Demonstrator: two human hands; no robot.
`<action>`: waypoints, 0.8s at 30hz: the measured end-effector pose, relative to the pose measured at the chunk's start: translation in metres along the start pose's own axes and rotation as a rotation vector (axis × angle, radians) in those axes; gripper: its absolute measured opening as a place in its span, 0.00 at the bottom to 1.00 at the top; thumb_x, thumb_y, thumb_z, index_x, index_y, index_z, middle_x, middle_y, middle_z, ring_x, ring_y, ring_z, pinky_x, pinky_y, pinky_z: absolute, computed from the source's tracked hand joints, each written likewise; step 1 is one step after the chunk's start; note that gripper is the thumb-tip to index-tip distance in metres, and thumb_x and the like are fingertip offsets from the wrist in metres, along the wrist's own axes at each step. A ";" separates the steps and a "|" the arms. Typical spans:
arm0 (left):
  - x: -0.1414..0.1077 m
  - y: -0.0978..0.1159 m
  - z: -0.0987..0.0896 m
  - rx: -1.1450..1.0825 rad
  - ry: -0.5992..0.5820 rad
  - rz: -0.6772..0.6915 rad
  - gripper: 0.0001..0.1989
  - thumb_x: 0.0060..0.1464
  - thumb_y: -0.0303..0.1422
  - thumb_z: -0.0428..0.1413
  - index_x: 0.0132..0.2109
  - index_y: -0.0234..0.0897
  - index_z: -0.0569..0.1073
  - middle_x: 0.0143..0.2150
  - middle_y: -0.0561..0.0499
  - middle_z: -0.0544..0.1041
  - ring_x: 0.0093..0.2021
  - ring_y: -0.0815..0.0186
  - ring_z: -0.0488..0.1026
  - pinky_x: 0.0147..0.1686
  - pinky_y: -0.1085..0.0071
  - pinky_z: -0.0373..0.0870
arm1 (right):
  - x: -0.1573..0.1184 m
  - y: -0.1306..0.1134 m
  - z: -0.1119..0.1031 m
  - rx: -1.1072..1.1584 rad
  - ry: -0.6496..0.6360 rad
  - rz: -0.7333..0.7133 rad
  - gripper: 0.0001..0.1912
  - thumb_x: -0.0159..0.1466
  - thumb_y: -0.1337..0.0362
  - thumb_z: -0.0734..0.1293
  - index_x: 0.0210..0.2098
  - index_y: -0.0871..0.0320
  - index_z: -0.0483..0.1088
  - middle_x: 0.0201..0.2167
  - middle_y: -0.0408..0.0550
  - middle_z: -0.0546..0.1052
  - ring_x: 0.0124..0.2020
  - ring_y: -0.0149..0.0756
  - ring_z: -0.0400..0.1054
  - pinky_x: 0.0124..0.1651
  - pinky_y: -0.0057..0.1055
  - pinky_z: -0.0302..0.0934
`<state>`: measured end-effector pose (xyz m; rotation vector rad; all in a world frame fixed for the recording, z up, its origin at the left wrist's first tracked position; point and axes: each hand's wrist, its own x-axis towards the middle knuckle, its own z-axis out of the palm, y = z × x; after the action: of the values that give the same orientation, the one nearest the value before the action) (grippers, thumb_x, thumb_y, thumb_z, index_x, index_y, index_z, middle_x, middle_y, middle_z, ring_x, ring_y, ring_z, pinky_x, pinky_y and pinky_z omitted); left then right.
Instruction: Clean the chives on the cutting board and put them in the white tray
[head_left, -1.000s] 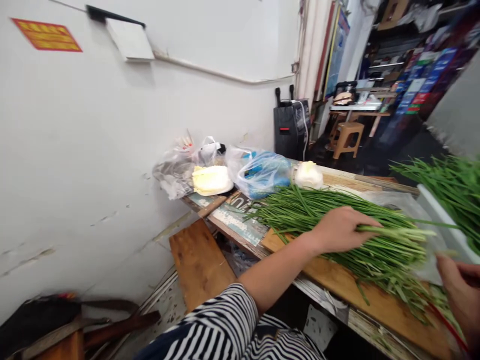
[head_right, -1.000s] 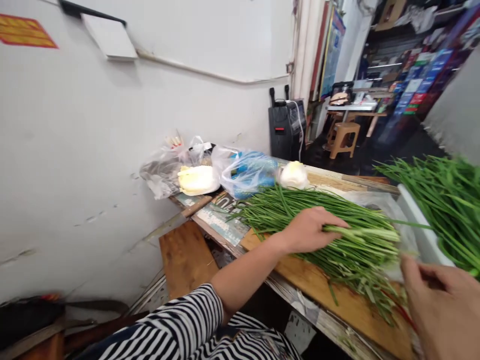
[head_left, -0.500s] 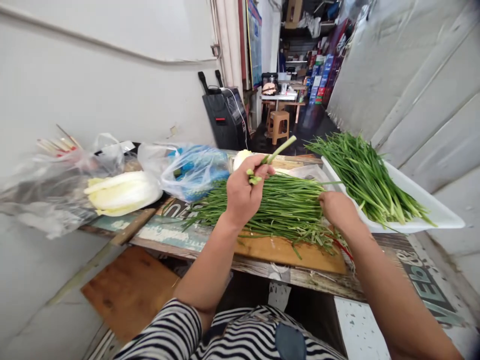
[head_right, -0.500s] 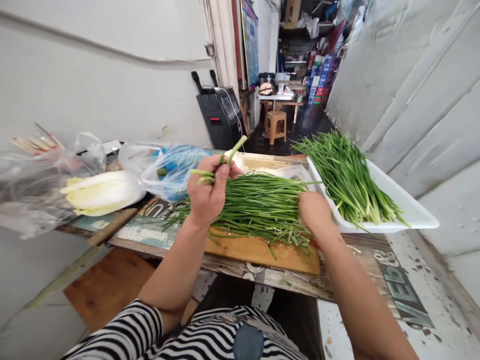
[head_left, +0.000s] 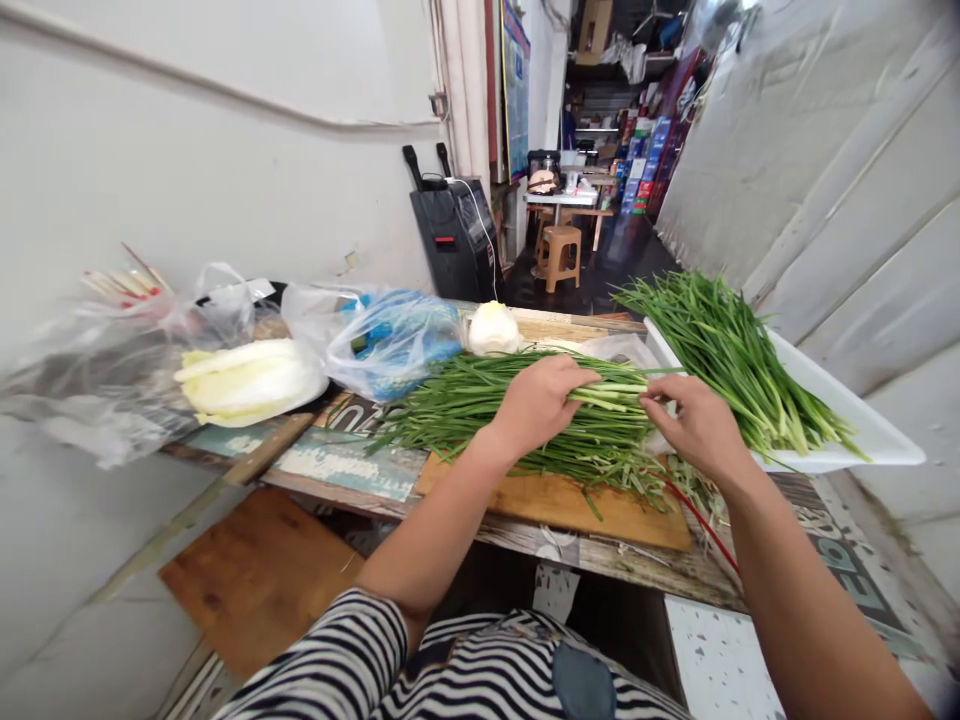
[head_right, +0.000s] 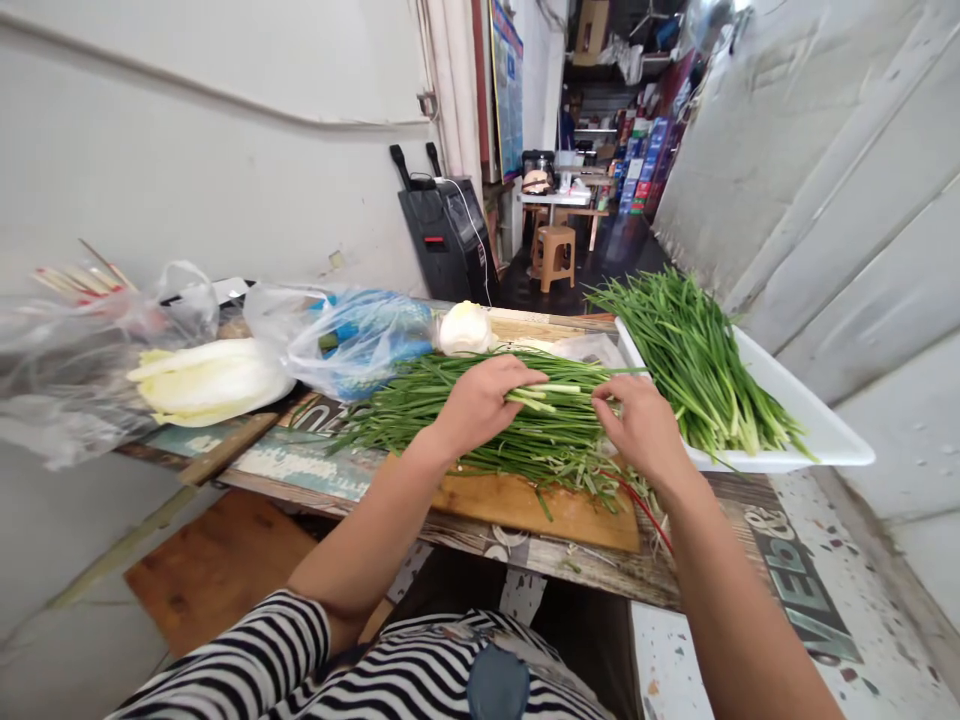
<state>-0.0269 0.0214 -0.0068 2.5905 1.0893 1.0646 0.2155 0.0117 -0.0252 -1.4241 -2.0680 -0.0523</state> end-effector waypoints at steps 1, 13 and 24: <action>0.000 0.001 0.005 -0.005 -0.040 0.005 0.20 0.52 0.19 0.52 0.50 0.36 0.78 0.46 0.46 0.78 0.48 0.63 0.74 0.51 0.66 0.71 | -0.003 -0.004 -0.003 0.093 0.034 0.037 0.09 0.61 0.61 0.63 0.32 0.57 0.74 0.32 0.50 0.78 0.34 0.39 0.69 0.39 0.34 0.62; -0.002 0.018 0.028 0.039 -0.214 -0.014 0.10 0.58 0.25 0.55 0.39 0.39 0.81 0.36 0.51 0.81 0.37 0.63 0.67 0.40 0.68 0.65 | -0.029 -0.038 0.012 0.719 0.180 0.377 0.12 0.59 0.54 0.66 0.33 0.57 0.71 0.25 0.43 0.72 0.23 0.30 0.61 0.28 0.29 0.56; -0.006 0.012 0.032 -0.143 -0.101 -0.114 0.11 0.54 0.24 0.57 0.40 0.39 0.82 0.38 0.52 0.82 0.35 0.67 0.69 0.43 0.69 0.64 | -0.038 -0.034 0.008 0.629 0.244 0.447 0.18 0.54 0.49 0.70 0.32 0.58 0.78 0.32 0.48 0.78 0.26 0.33 0.65 0.30 0.31 0.60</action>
<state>-0.0016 0.0130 -0.0288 2.4118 1.0808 0.9390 0.1909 -0.0313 -0.0407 -1.3472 -1.3551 0.5331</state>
